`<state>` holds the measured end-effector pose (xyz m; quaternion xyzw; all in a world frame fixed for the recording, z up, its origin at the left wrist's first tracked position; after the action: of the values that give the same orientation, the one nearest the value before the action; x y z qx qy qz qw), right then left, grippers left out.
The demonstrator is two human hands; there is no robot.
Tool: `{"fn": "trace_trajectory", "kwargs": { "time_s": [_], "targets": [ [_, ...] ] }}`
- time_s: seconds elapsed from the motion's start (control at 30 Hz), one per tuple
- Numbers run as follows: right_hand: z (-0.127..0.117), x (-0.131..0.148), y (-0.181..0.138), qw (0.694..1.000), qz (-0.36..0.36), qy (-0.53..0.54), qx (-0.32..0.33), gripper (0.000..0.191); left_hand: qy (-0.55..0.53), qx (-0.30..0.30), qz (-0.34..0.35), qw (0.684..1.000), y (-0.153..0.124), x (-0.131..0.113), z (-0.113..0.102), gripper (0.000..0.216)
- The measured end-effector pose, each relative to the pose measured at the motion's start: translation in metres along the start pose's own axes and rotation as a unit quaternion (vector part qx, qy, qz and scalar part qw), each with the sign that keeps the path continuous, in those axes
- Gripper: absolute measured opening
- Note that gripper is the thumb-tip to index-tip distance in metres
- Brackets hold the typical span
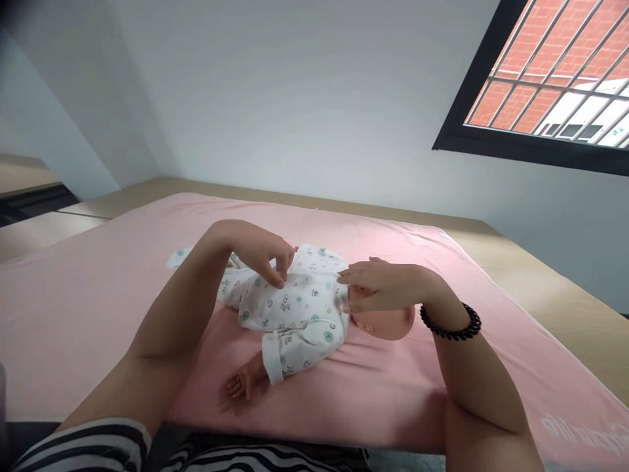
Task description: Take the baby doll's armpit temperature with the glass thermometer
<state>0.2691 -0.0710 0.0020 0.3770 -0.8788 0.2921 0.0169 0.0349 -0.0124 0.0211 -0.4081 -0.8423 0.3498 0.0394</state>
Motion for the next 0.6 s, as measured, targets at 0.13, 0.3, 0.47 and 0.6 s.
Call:
{"fn": "trace_trajectory", "kwargs": {
  "time_s": [0.13,0.3,0.47,0.6],
  "targets": [
    [-0.001,0.006,-0.010,0.999,-0.031,0.002,-0.014,0.073,0.021,0.025,0.015,0.999,-0.009,-0.004,0.003,0.036],
    [0.001,0.026,-0.024,0.994,-0.109,-0.005,-0.028,0.059,0.038,0.016,0.021,0.999,-0.008,-0.005,0.004,0.044],
    [0.011,0.039,-0.034,0.993,-0.112,-0.021,-0.037,0.058,0.043,0.028,-0.003,0.999,-0.007,-0.009,0.006,0.042],
    [0.020,0.048,-0.042,0.994,-0.091,-0.048,-0.042,0.065,0.051,-0.018,0.002,0.999,-0.030,-0.021,0.012,0.040]
  ]
}}
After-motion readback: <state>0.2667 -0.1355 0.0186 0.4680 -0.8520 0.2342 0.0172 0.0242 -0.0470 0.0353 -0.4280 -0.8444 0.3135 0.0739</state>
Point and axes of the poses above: each hand's wrist, its own y-axis towards the middle knuckle, its own z-axis out of the palm, x = y × z, the point moved 4 cm from there along y, towards the middle knuckle, and after that the axes turned 11 degrees about x, right-handed, at the moved point
